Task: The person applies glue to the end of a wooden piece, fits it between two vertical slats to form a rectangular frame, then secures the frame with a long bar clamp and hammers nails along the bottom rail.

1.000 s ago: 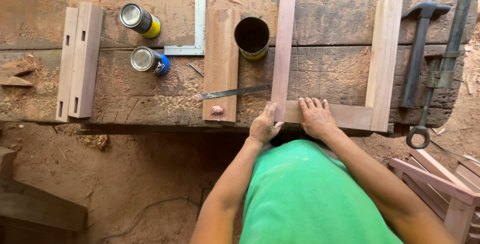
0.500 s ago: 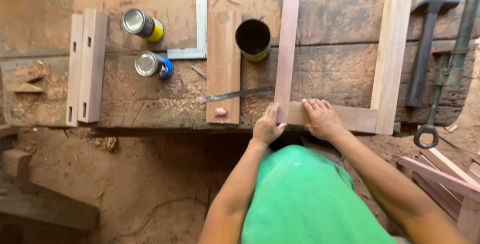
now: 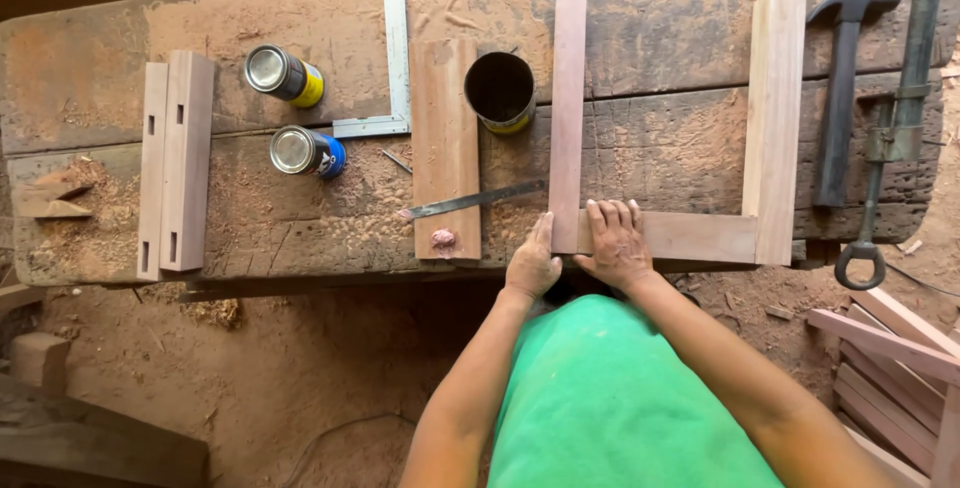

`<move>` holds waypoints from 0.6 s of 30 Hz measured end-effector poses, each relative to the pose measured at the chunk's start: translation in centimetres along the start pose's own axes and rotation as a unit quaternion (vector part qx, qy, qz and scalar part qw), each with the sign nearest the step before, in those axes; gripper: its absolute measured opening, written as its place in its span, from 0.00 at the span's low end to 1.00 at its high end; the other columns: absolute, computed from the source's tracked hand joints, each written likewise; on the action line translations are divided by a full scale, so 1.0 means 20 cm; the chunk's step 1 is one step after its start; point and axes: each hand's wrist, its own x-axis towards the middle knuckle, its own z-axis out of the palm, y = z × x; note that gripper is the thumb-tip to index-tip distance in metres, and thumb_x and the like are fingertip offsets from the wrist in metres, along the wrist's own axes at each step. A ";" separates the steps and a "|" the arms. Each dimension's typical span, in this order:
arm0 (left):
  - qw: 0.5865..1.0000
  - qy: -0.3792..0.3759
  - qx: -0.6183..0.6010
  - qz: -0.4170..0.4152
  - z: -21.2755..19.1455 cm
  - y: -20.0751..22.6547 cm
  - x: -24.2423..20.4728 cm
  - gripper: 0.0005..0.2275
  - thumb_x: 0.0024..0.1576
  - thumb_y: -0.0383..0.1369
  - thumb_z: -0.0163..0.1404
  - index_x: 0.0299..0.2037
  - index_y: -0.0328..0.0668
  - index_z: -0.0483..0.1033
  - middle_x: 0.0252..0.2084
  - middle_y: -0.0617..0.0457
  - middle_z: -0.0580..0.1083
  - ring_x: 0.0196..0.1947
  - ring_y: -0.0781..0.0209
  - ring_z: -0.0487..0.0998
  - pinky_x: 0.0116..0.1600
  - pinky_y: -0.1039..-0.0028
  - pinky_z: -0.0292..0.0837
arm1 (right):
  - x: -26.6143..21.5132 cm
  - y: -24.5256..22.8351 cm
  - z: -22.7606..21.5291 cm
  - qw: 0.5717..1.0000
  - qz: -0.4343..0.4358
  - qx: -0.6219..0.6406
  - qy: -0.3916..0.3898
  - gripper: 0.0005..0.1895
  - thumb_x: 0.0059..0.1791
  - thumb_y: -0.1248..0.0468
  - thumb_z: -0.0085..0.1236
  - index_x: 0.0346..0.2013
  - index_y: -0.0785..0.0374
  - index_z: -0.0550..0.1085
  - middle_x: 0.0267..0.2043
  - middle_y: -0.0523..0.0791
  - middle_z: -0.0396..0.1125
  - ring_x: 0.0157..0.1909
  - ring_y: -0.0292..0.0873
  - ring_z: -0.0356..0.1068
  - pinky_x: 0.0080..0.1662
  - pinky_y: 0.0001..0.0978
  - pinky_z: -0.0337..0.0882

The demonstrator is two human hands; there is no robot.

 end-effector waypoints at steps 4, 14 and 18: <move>0.999 0.032 0.009 0.013 0.02 0.00 -0.01 0.43 0.44 0.29 0.56 0.74 0.34 0.51 0.70 0.34 0.61 0.67 0.43 0.69 0.67 0.66 0.70 | -0.01 0.06 0.14 0.995 -0.034 -0.002 0.097 0.60 0.23 0.39 0.71 0.65 0.62 0.67 0.59 0.51 0.62 0.64 0.53 0.59 0.69 0.53 0.51; 0.999 0.043 -0.010 0.005 0.02 0.00 0.00 0.43 0.43 0.29 0.54 0.74 0.36 0.52 0.69 0.36 0.63 0.65 0.43 0.71 0.65 0.65 0.71 | 0.00 0.08 0.15 0.990 -0.046 -0.009 0.133 0.56 0.22 0.39 0.68 0.61 0.61 0.71 0.57 0.50 0.65 0.61 0.52 0.62 0.64 0.51 0.55; 0.999 0.044 -0.005 0.004 0.01 0.01 -0.01 0.42 0.43 0.29 0.54 0.74 0.36 0.53 0.69 0.36 0.63 0.65 0.43 0.71 0.66 0.66 0.71 | -0.01 0.07 0.15 0.991 -0.041 -0.002 0.127 0.56 0.22 0.38 0.68 0.61 0.60 0.71 0.57 0.49 0.65 0.62 0.52 0.62 0.64 0.52 0.55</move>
